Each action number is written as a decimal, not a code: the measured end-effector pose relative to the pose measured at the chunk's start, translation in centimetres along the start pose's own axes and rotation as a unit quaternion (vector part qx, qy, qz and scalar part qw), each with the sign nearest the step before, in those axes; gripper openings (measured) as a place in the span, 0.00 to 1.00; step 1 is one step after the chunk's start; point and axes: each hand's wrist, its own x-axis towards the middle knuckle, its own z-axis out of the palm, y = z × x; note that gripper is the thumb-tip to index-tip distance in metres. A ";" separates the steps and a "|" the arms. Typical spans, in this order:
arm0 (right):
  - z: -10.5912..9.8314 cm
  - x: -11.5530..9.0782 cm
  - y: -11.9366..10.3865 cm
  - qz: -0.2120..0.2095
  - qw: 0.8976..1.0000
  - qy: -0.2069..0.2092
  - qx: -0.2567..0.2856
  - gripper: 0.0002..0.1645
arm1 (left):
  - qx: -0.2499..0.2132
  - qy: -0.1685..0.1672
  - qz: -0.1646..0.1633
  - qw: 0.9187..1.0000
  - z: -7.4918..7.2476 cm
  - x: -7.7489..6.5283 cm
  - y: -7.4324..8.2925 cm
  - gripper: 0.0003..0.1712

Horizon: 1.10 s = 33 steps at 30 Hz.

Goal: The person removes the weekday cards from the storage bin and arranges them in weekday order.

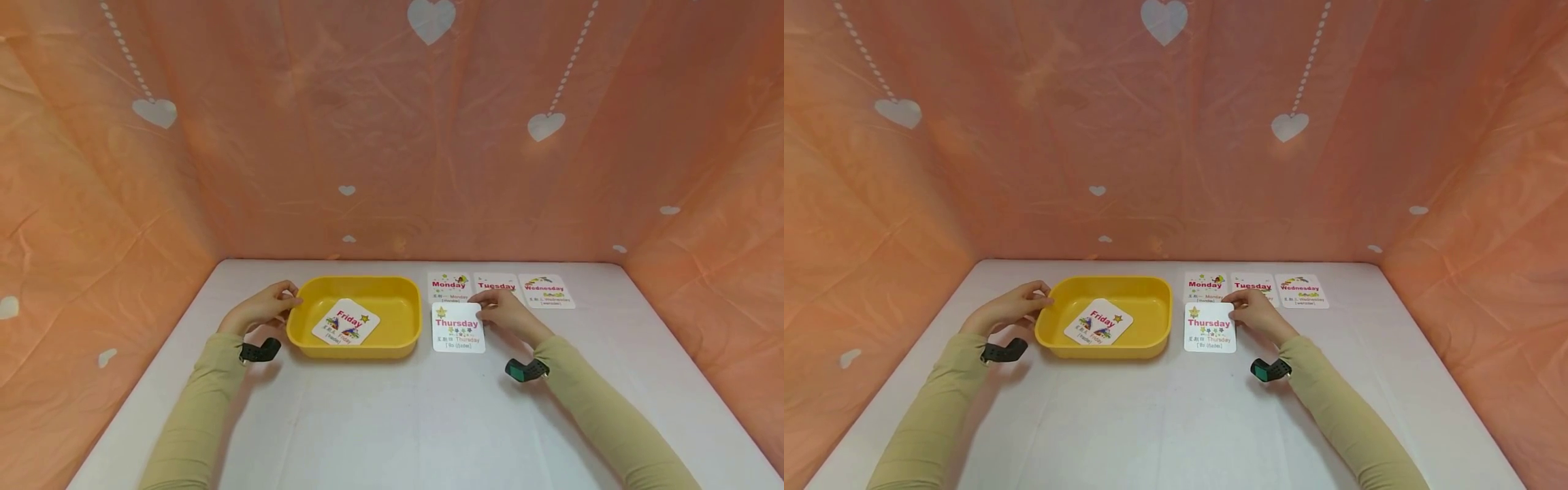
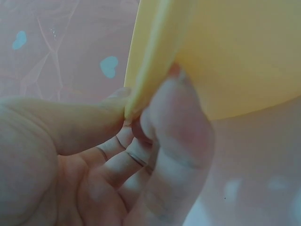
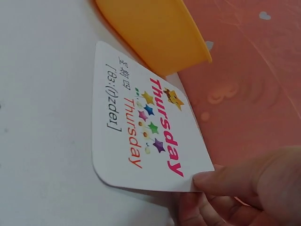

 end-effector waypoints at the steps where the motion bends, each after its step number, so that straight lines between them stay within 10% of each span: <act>1: 0.1 0.0 0.0 0.000 1.000 0.001 0.004 0.20 | 0.000 0.000 -0.001 1.000 0.0 0.0 0.0 0.13; 33: 1.2 0.0 -0.2 0.007 0.997 0.053 -0.060 0.18 | -0.002 0.003 0.005 1.000 0.0 0.3 -0.4 0.13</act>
